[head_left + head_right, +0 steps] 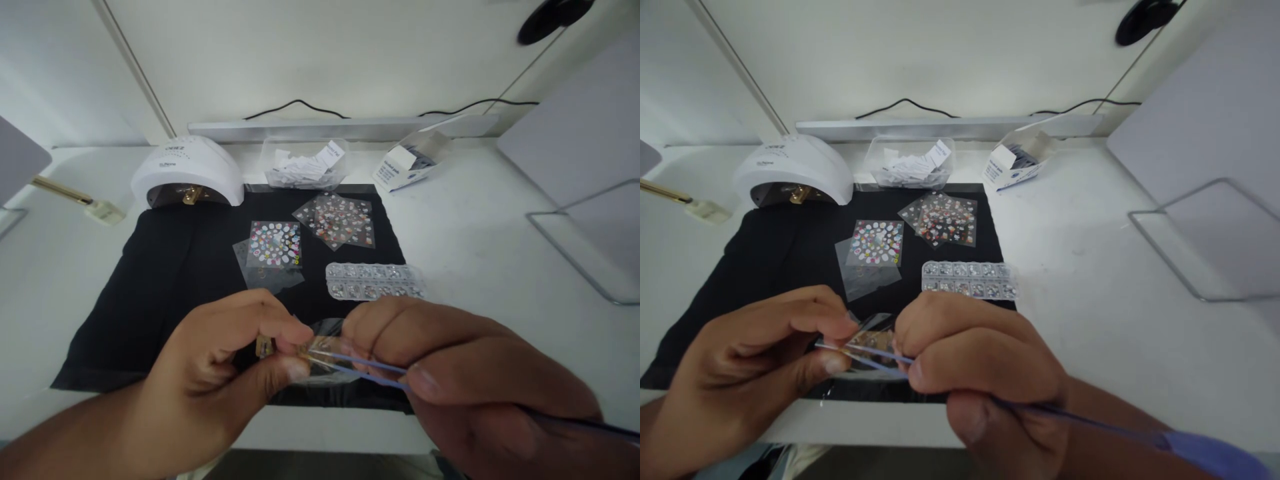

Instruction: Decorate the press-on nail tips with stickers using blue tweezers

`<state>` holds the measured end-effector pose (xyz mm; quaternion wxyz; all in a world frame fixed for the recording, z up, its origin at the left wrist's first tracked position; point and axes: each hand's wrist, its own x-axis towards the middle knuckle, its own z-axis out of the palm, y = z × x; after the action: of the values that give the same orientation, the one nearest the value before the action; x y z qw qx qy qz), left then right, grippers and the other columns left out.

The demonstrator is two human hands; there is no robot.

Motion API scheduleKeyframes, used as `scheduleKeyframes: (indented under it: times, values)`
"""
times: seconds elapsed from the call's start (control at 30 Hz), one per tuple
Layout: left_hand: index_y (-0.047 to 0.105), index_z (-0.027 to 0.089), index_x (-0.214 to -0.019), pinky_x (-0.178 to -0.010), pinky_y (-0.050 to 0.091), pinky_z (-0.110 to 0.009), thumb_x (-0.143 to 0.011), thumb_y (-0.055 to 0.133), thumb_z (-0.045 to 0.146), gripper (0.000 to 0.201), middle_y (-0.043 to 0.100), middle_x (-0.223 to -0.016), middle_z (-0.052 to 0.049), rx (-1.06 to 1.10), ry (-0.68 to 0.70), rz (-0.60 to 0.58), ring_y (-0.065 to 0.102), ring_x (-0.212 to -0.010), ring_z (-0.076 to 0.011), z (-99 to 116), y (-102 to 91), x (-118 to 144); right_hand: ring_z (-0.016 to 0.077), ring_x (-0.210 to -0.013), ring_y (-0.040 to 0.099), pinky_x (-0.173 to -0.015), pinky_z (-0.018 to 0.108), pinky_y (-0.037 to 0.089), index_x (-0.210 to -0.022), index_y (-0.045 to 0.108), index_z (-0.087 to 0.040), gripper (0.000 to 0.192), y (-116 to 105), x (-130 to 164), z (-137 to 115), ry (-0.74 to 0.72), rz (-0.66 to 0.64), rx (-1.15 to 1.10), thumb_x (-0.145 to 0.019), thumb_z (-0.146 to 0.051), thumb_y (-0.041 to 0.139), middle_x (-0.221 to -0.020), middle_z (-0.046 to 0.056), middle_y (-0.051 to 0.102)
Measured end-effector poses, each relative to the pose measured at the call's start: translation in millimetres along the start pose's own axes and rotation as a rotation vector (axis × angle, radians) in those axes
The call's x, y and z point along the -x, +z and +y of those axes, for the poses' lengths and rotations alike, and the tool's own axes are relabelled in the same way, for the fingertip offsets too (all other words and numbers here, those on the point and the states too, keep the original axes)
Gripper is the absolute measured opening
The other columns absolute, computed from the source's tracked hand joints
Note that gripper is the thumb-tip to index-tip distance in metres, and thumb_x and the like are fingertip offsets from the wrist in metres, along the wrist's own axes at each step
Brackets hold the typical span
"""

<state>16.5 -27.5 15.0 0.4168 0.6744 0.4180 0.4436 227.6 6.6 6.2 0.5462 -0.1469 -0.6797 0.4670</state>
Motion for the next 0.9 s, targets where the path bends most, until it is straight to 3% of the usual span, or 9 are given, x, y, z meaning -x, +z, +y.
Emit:
scheduleKeyframes:
  times: [0.2, 0.33, 0.5, 0.6, 0.7, 0.8, 0.9]
  values:
    - [0.071, 0.021, -0.096, -0.06, 0.05, -0.013, -0.085, 0.069, 0.009, 0.015, 0.068, -0.078, 0.001, -0.004, 0.012, 0.002, 0.064, -0.068, -0.0077, 1.5, 0.8, -0.6, 0.0209, -0.065, 0.07, -0.06, 0.039, 0.063, -0.104, 0.076, -0.021, 0.025, 0.2, -0.1, 1.5, -0.056, 0.049, 0.031, -0.098, -0.032, 0.054, -0.073, 0.006, 0.069]
    - [0.071, 0.021, -0.096, -0.061, 0.051, -0.012, -0.086, 0.069, 0.01, 0.016, 0.068, -0.08, 0.001, 0.005, 0.017, 0.002, 0.064, -0.069, -0.0074, 2.1, 0.0, -0.2, 0.0212, -0.07, 0.071, -0.063, 0.04, 0.064, -0.11, 0.075, -0.021, 0.025, -3.7, 1.6, 0.7, -0.038, -0.027, 0.024, -0.097, -0.032, 0.056, -0.078, 0.006, 0.069]
    - [0.072, 0.022, -0.097, -0.061, 0.05, -0.012, -0.085, 0.07, 0.009, 0.018, 0.067, -0.079, 0.002, 0.043, -0.011, -0.009, 0.064, -0.069, -0.0074, 1.3, -0.3, -0.9, 0.0199, -0.067, 0.069, -0.059, 0.038, 0.063, -0.11, 0.075, -0.023, 0.024, -5.2, 0.5, 0.1, -0.039, -0.021, 0.022, -0.098, -0.032, 0.055, -0.078, 0.006, 0.069]
    - [0.072, 0.024, -0.103, -0.062, 0.05, -0.013, -0.085, 0.07, 0.008, 0.024, 0.065, -0.081, 0.002, 0.092, 0.004, -0.006, 0.062, -0.07, -0.0074, -1.2, -0.3, -1.2, 0.0199, -0.064, 0.068, -0.057, 0.038, 0.061, -0.104, 0.076, -0.023, 0.024, 0.0, -4.4, -2.7, -0.009, -0.008, 0.003, -0.098, -0.031, 0.054, -0.073, 0.006, 0.069]
    - [0.072, 0.025, -0.107, -0.061, 0.049, -0.014, -0.087, 0.068, 0.008, 0.027, 0.063, -0.08, 0.002, 0.114, 0.03, -0.019, 0.06, -0.069, -0.0072, -3.0, -0.9, -1.4, 0.0181, -0.054, 0.064, -0.053, 0.037, 0.058, -0.087, 0.077, -0.023, 0.031, 6.8, -10.2, -7.9, 0.018, 0.094, 0.017, -0.1, -0.032, 0.051, -0.061, 0.003, 0.065]
    - [0.072, 0.023, -0.107, -0.062, 0.049, -0.014, -0.087, 0.068, 0.008, 0.026, 0.062, -0.08, 0.002, 0.097, 0.041, 0.006, 0.06, -0.069, -0.0073, -3.7, -1.1, -1.2, 0.017, -0.052, 0.062, -0.061, 0.041, 0.06, -0.077, 0.077, -0.024, 0.039, 10.1, -9.2, -12.8, 0.007, 0.166, 0.077, -0.101, -0.034, 0.047, -0.057, 0.002, 0.064]
    - [0.071, 0.022, -0.11, -0.067, 0.052, -0.017, -0.087, 0.067, 0.006, 0.028, 0.062, -0.082, 0.001, 0.094, 0.106, 0.073, 0.062, -0.075, -0.0096, -6.5, 1.3, -1.0, 0.0174, -0.06, 0.066, -0.077, 0.046, 0.061, -0.086, 0.076, -0.026, 0.031, 10.5, 0.8, -12.3, 0.032, 0.211, 0.103, -0.1, -0.032, 0.05, -0.066, 0.001, 0.068]
